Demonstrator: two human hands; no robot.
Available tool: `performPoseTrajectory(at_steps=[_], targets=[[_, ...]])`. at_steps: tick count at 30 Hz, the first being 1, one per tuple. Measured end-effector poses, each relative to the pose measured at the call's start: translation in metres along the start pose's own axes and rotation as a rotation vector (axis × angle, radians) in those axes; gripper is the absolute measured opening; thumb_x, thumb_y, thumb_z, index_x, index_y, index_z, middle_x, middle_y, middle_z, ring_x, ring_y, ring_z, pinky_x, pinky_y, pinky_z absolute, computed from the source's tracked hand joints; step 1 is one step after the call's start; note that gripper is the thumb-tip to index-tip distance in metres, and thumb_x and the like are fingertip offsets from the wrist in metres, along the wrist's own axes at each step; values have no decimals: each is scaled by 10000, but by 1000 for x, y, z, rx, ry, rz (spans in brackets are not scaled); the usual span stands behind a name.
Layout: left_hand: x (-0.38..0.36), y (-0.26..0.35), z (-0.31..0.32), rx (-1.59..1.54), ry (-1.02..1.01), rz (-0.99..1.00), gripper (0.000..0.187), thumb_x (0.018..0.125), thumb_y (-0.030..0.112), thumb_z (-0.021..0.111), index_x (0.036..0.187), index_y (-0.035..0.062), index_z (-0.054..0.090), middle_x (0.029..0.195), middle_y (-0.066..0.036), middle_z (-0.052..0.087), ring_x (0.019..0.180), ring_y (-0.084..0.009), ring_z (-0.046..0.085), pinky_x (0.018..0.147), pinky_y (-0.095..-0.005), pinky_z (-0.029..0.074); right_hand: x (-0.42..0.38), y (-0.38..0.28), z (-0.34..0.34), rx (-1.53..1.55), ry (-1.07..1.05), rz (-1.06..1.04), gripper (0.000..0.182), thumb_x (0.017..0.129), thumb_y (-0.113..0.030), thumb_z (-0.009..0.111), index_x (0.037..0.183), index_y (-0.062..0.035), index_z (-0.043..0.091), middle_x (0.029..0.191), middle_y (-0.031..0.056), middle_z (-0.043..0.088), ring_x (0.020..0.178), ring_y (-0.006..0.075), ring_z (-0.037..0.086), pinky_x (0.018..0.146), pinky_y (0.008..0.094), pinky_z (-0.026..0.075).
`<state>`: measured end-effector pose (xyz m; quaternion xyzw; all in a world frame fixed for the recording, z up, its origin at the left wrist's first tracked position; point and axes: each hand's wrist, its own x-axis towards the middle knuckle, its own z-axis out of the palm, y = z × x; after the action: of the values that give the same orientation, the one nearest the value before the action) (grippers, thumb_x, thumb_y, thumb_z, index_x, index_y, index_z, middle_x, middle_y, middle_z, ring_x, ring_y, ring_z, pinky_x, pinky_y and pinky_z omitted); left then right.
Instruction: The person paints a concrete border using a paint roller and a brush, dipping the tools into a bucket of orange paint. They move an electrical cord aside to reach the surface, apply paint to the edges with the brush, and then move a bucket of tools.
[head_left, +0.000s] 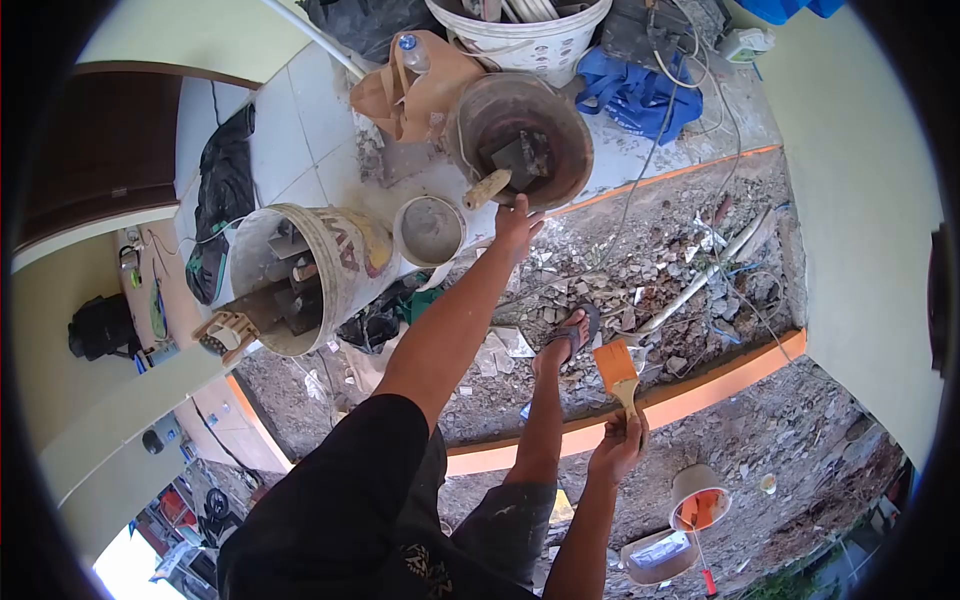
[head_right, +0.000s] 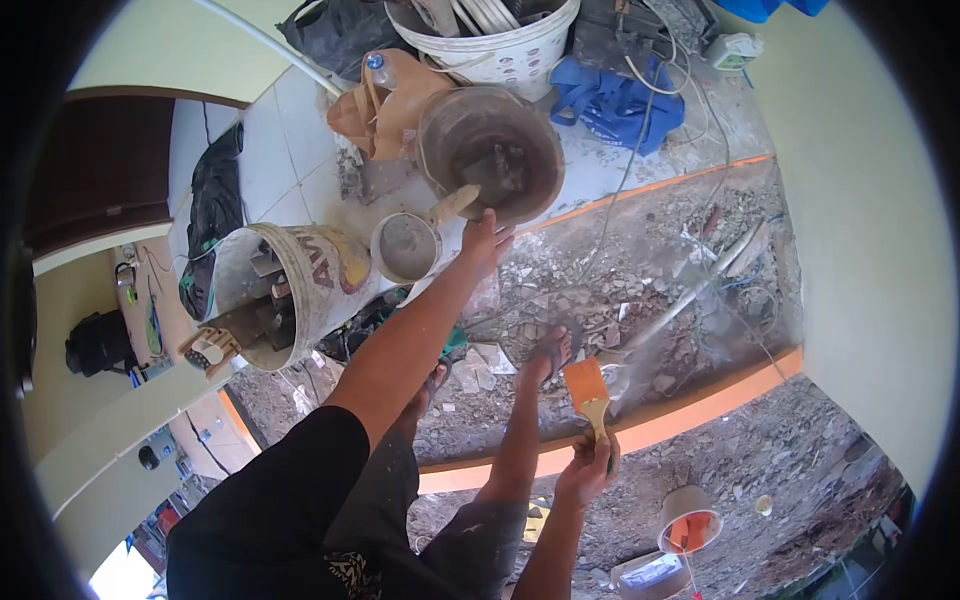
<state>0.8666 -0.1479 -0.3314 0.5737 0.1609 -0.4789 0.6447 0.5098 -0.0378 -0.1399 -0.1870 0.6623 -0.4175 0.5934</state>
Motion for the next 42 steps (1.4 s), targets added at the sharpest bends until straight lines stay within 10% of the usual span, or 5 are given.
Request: performPoseTrajectory(at_steps=[4, 8, 15, 22, 42], targets=[[-22, 14, 11, 19, -141, -67, 956, 901, 504, 696, 1510, 0, 158, 1503, -213, 325, 1377, -387, 407, 1118, -520, 389, 3, -1, 7, -49, -82, 0, 247, 989, -172, 524, 1122, 12, 621, 877, 76, 654, 726, 137, 596, 667, 270, 474], [-122, -24, -106, -277, -242, -260, 866, 973, 558, 541, 1549, 67, 119, 1566, -229, 259, 1413, -376, 341, 1176, -554, 275, -16, -9, 29, -86, -101, 31, 274, 984, -174, 530, 1157, 16, 625, 873, 72, 654, 725, 137, 600, 659, 266, 480], [-261, 56, -335, -973, 280, 205, 1244, 699, 796, 650, 1578, 309, -82, 1646, -206, -14, 1513, -414, 94, 1159, -680, 204, -49, -5, 67, -185, -206, 41, 315, 985, -181, 533, 1194, 39, 618, 886, 79, 640, 717, 139, 588, 660, 269, 495], [-234, 107, -371, -653, 261, 306, 563, 849, 170, 576, 1369, 12, 427, 1344, -211, 530, 1230, -397, 534, 1051, -549, 457, -66, 20, 90, -197, -273, 111, 273, 974, -153, 560, 1157, 43, 612, 906, 107, 645, 737, 167, 600, 677, 289, 504], [-103, 291, -371, -544, 115, 296, 570, 846, 91, 470, 1334, -111, 258, 1367, -341, 374, 1295, -498, 420, 1126, -618, 387, -86, 52, 111, -320, -392, 131, 278, 996, -143, 525, 1205, 31, 584, 937, 115, 655, 774, 156, 623, 712, 277, 527]])
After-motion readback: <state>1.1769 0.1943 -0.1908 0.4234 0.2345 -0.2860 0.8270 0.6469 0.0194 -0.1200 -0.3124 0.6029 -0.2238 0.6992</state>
